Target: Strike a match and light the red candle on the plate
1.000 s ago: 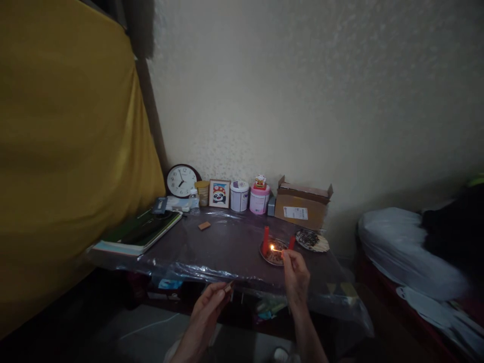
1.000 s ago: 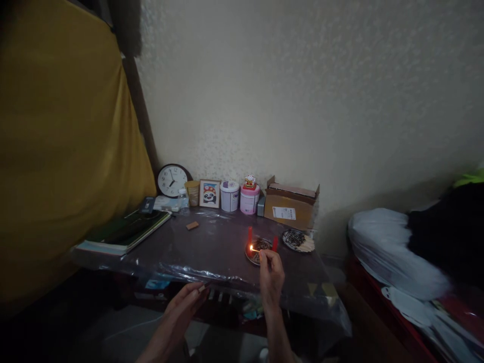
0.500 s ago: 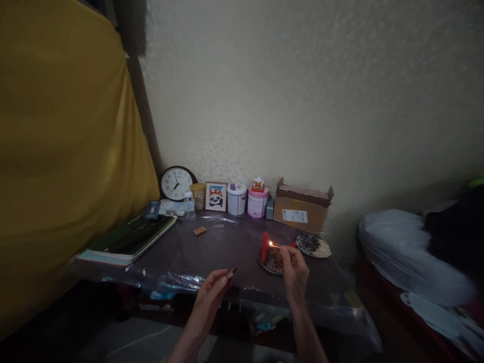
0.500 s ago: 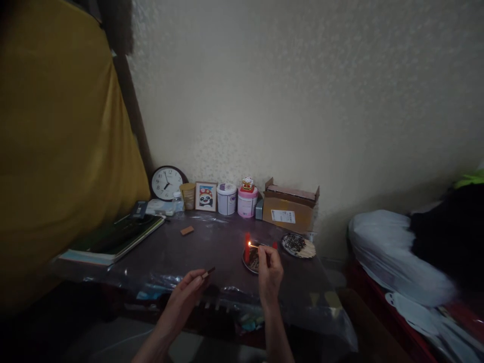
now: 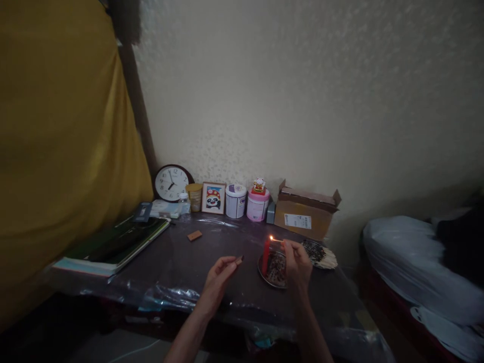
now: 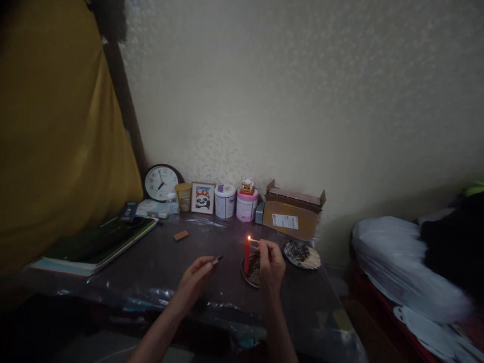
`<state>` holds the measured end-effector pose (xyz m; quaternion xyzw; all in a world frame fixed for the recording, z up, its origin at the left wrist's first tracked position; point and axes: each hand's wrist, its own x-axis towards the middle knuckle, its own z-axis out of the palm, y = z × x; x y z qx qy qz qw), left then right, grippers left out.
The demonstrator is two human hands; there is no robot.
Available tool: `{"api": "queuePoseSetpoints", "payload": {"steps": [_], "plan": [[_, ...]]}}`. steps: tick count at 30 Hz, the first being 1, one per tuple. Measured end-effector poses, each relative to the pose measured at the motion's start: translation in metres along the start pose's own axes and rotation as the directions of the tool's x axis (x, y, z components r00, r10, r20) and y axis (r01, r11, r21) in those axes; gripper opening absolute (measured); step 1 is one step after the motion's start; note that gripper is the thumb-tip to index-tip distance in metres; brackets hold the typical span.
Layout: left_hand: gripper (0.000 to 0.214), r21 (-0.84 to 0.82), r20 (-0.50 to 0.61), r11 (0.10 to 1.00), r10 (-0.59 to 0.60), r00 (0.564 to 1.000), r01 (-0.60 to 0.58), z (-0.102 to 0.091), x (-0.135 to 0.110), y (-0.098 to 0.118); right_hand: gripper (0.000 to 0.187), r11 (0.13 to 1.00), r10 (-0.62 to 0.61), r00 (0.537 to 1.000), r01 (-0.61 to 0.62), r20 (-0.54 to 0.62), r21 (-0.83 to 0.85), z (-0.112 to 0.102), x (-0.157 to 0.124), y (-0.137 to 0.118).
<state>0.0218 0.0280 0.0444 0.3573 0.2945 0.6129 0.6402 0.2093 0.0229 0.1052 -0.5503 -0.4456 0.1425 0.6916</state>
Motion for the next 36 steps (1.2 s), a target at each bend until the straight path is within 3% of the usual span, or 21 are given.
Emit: {"api": "queuePoseSetpoints", "payload": {"steps": [6,14,26,36], "plan": [[0.024,0.001,-0.036,0.999,-0.052,0.998,0.052,-0.014,-0.001,-0.011,0.027,0.998,0.057,0.998,-0.056,-0.019,0.025,0.003,0.007,-0.003],[0.022,0.024,-0.029,0.999,-0.048,0.998,0.048,-0.019,-0.009,-0.007,0.024,0.972,0.218,0.975,-0.214,-0.033,0.102,-0.001,-0.004,-0.008],[0.02,0.02,0.009,0.998,-0.054,0.999,0.054,-0.015,-0.018,0.001,0.027,0.964,0.221,0.975,-0.219,0.001,0.153,-0.003,-0.005,0.006],[0.018,0.022,0.025,1.0,-0.023,0.999,0.022,-0.019,-0.02,0.001,0.028,0.945,0.272,0.962,-0.273,0.026,0.178,-0.001,-0.008,0.0]]}}
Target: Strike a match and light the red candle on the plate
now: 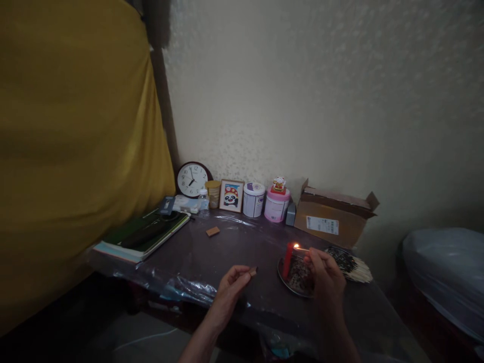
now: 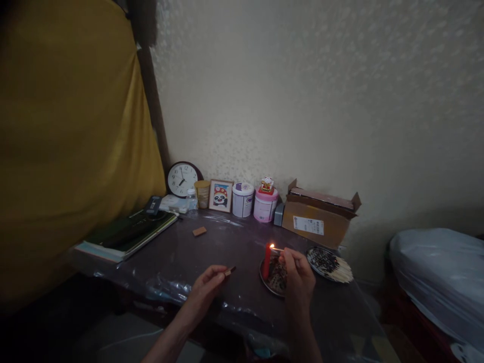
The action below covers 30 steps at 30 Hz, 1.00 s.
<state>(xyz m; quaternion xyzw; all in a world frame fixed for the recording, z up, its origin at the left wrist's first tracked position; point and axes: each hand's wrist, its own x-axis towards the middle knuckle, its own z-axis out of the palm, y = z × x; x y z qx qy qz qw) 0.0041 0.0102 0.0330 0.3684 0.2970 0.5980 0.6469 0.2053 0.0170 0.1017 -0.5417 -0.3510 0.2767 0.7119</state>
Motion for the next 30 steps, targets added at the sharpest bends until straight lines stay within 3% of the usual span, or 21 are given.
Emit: {"api": "queuePoseSetpoints", "payload": {"steps": [7,16,25,30], "plan": [[0.022,0.015,-0.018,1.0,-0.008,1.0,0.009,0.002,0.0,0.002,0.028,0.998,-0.064,0.998,0.064,0.003,0.018,-0.001,0.006,0.01],[0.021,0.018,-0.016,1.0,-0.012,1.0,0.012,0.001,-0.001,0.001,0.028,0.997,-0.02,0.999,0.016,0.048,0.079,-0.003,0.009,0.012],[0.019,0.023,0.011,1.0,-0.005,1.0,0.005,0.0,-0.001,-0.001,0.022,0.998,-0.063,0.994,0.063,0.089,0.003,-0.008,0.012,0.008],[0.019,0.05,0.022,0.999,-0.014,1.0,0.013,-0.004,0.0,-0.004,0.02,0.993,-0.057,0.992,0.045,0.109,0.111,-0.011,0.017,0.009]]}}
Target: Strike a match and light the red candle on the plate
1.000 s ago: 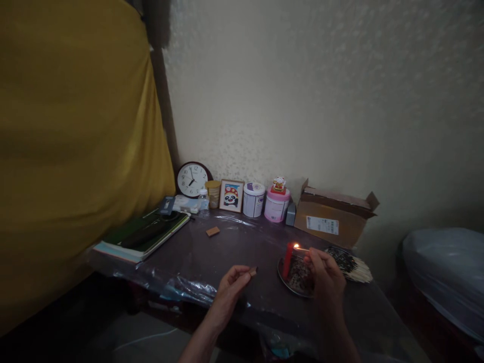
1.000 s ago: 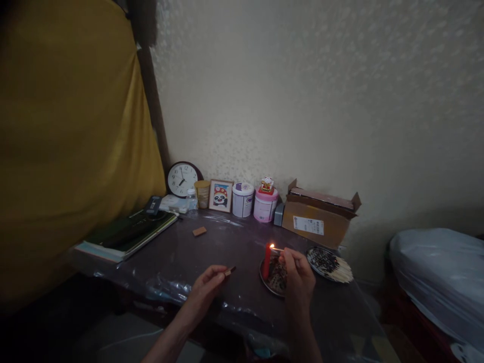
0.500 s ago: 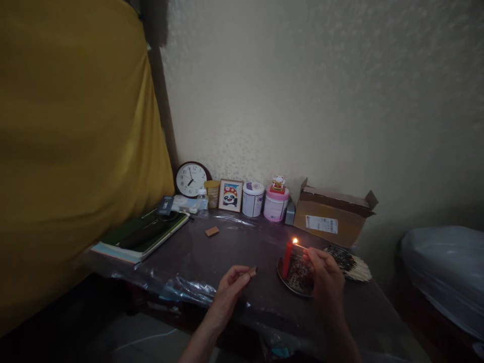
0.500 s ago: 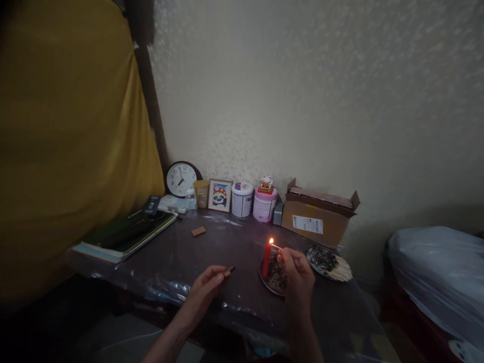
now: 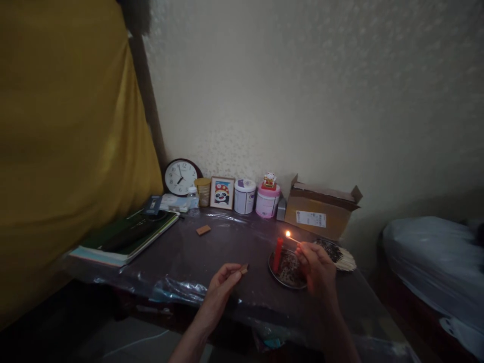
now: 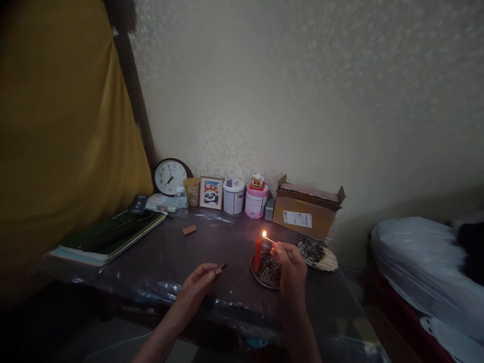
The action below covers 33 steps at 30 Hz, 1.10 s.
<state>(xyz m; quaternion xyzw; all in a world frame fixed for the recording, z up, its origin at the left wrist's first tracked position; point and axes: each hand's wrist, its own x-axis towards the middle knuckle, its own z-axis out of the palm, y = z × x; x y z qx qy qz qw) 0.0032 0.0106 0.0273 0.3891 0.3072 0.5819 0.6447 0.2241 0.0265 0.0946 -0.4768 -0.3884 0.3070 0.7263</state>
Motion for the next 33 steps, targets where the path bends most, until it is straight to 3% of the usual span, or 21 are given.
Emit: {"api": "queuePoseSetpoints", "payload": {"steps": [7,12,25,33], "plan": [[0.021,0.008,0.007,1.0,-0.016,1.0,0.016,-0.0012,0.0006,-0.0024,0.02,0.996,-0.078,0.997,0.079,0.024,-0.046,-0.0076,0.0067,0.0033],[0.022,0.022,-0.013,1.0,-0.005,1.0,0.006,-0.0022,0.0004,-0.0036,0.016,0.999,-0.019,0.998,0.017,0.057,0.029,-0.0085,0.008,0.0054],[0.018,0.008,0.018,1.0,-0.015,1.0,0.015,-0.0003,-0.0006,-0.0008,0.021,0.992,-0.029,0.999,0.031,0.022,-0.119,-0.0027,0.0062,0.0038],[0.019,0.02,0.013,1.0,-0.001,1.0,0.001,-0.0023,0.0006,-0.0041,0.017,0.998,0.055,0.996,-0.055,0.073,-0.006,-0.0008,0.0075,0.004]]}}
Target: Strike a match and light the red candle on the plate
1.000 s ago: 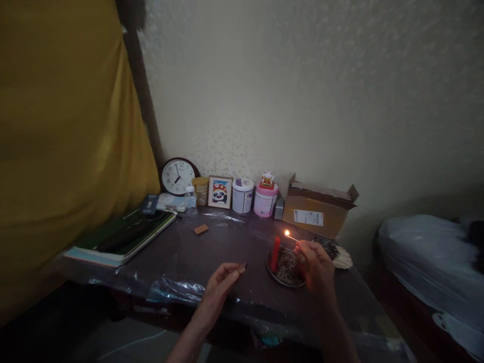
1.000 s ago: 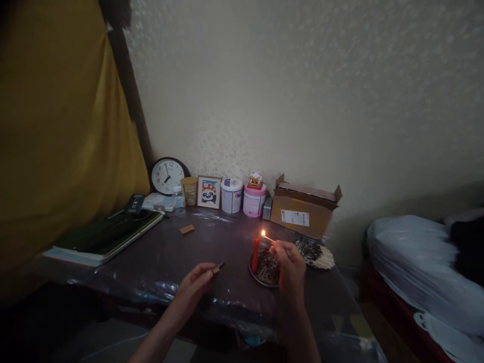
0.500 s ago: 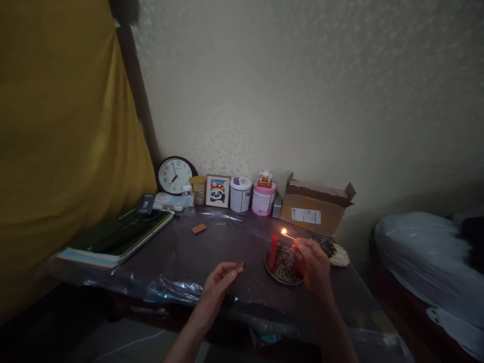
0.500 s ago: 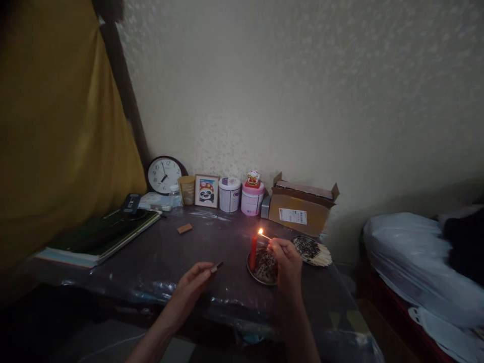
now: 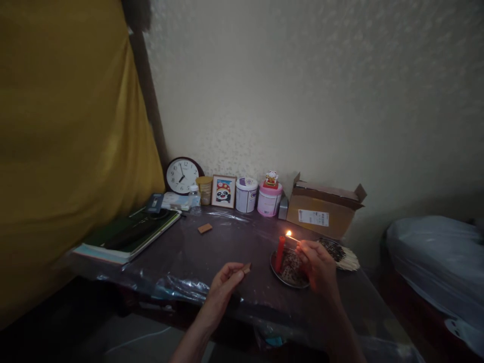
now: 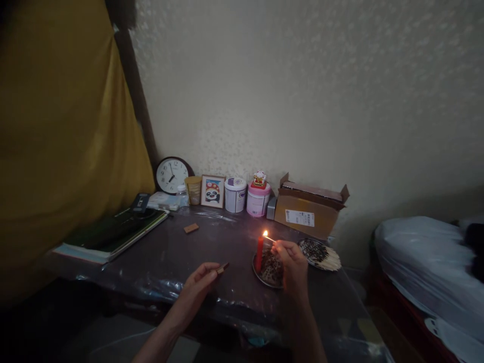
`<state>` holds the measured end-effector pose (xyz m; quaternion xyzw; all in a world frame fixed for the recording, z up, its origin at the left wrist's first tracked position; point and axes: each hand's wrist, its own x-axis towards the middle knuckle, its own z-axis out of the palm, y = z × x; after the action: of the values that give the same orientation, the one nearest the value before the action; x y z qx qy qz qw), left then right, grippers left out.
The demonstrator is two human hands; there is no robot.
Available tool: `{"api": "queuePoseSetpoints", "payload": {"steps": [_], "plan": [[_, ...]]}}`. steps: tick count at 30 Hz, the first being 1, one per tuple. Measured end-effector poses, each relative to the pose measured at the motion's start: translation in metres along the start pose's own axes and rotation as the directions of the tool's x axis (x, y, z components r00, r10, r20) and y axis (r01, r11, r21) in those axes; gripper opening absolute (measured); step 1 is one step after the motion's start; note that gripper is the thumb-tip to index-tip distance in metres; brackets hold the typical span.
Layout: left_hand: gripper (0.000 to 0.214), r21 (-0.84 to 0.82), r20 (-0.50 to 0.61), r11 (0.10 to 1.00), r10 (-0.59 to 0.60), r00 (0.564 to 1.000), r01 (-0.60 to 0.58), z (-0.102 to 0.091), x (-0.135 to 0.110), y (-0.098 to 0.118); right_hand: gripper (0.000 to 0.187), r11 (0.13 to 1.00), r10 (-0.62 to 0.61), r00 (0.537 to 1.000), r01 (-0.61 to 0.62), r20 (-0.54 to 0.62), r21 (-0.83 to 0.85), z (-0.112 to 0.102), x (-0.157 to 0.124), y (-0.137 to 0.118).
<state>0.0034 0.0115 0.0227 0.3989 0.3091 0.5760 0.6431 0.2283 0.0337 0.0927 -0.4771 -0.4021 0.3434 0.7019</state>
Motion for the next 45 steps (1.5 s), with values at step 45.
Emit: {"api": "queuePoseSetpoints", "payload": {"steps": [45], "plan": [[0.023,0.033,-0.009,0.999,0.008,1.0,-0.008,0.0021,-0.0022,0.0039,0.029,0.926,-0.102,0.994,0.079,-0.045,-0.368,0.0064,0.0018,0.0015]]}}
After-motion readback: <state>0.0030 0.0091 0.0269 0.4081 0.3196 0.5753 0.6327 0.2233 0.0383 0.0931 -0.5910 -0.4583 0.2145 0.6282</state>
